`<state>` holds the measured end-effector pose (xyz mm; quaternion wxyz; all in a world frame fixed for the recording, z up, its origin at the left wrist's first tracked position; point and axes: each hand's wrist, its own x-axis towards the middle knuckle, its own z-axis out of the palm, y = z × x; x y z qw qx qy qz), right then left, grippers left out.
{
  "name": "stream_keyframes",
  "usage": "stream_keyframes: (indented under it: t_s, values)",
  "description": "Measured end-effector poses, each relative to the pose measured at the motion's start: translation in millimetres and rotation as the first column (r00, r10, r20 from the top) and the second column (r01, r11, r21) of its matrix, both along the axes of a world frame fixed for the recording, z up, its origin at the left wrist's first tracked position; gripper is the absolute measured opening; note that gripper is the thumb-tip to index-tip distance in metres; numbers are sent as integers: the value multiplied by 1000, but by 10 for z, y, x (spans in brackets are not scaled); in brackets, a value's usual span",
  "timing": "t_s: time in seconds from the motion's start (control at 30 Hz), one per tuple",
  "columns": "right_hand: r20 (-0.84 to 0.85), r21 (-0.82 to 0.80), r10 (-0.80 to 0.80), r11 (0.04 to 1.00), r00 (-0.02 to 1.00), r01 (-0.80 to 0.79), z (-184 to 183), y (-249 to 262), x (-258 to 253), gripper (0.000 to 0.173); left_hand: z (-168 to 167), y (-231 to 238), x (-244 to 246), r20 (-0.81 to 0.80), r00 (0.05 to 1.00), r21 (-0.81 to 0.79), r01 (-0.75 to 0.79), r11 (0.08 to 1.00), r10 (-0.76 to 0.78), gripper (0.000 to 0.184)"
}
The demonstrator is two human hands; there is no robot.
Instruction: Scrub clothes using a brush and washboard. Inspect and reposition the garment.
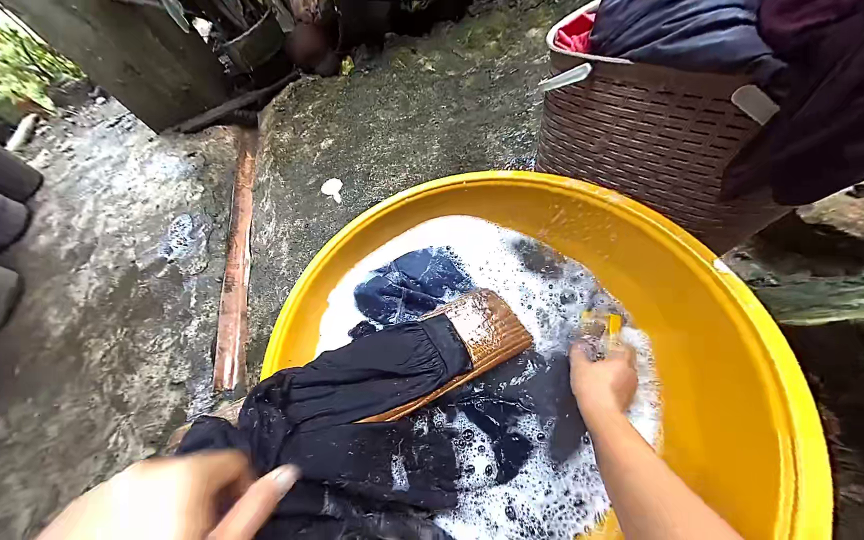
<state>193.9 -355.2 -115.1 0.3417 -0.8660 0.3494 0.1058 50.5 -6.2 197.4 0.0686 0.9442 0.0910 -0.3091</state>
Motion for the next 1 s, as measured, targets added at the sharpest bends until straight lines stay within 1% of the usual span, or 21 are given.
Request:
stream_keyframes:
  t_s: [0.03,0.07,0.13,0.17,0.23,0.3,0.33,0.4,0.47,0.5,0.53,0.57,0.63,0.7,0.73,0.77,0.8,0.87,0.9,0.93,1.0]
  values:
    - [27,6,-12,1000,1000,12,-9,11,-8,66,-244,-135,166,98,989,15,111,994,-112,52]
    - [38,20,-13,1000,999,12,-3,42,-26,66,-598,-222,323,180,959,25,220,975,-221,45]
    - [35,114,29,993,999,-32,119,205,-106,67,-1320,-322,649,190,911,-72,386,920,-367,43]
    - [50,161,95,982,994,-102,229,347,-174,66,-1643,-367,788,179,895,-112,432,895,-409,44]
    - [148,206,298,924,943,-324,453,735,-326,63,-2172,-456,979,244,877,-143,455,879,-415,43]
    - [267,159,458,847,848,-507,563,1089,-359,62,-2512,-553,1063,347,884,-162,385,908,-313,38]
    - [256,142,505,824,824,-548,591,1180,-283,63,-2628,-599,1047,365,895,-165,335,928,-258,36]
    - [179,102,546,817,818,-568,524,1214,17,65,-2780,-636,950,368,901,-117,290,950,-230,45]
    - [69,60,528,845,847,-532,420,1213,357,65,-2827,-640,934,317,915,-67,284,956,-250,54]
    - [25,41,524,850,851,-525,414,1234,407,64,-2823,-649,941,289,922,-57,285,957,-257,56]
    - [19,21,543,839,840,-543,430,1271,315,63,-2815,-658,949,261,930,-56,281,958,-258,57]
    - [38,19,568,822,822,-569,458,1307,77,63,-2815,-668,944,257,933,-68,277,959,-251,57]
    - [0,81,567,821,824,-565,533,1296,-505,66,-2804,-687,954,269,936,-100,261,960,-227,56]
    - [-16,143,524,844,852,-516,571,1254,-819,64,-2811,-681,951,306,928,-114,256,960,-211,58]
    - [-35,145,519,848,854,-509,591,1272,-771,63,-2824,-677,917,317,927,-128,252,959,-201,57]
    - [-70,136,524,848,849,-513,605,1335,-565,62,-2836,-673,895,327,926,-143,247,958,-190,55]
    - [-82,111,532,845,843,-523,583,1432,-254,62,-2845,-670,910,337,924,-146,242,959,-181,53]
    - [-52,42,563,826,825,-562,486,1633,379,62,-2829,-674,978,287,940,-132,230,964,-185,55]
    - [-53,14,580,815,813,-580,457,1705,570,62,-2826,-678,984,272,944,-126,228,965,-188,55]
    - [-53,0,583,812,810,-584,455,1743,599,62,-2830,-685,970,263,947,-125,225,966,-187,56]
    - [-4,-3,570,821,821,-570,493,1668,206,62,-2844,-695,943,288,941,-134,223,966,-177,57]
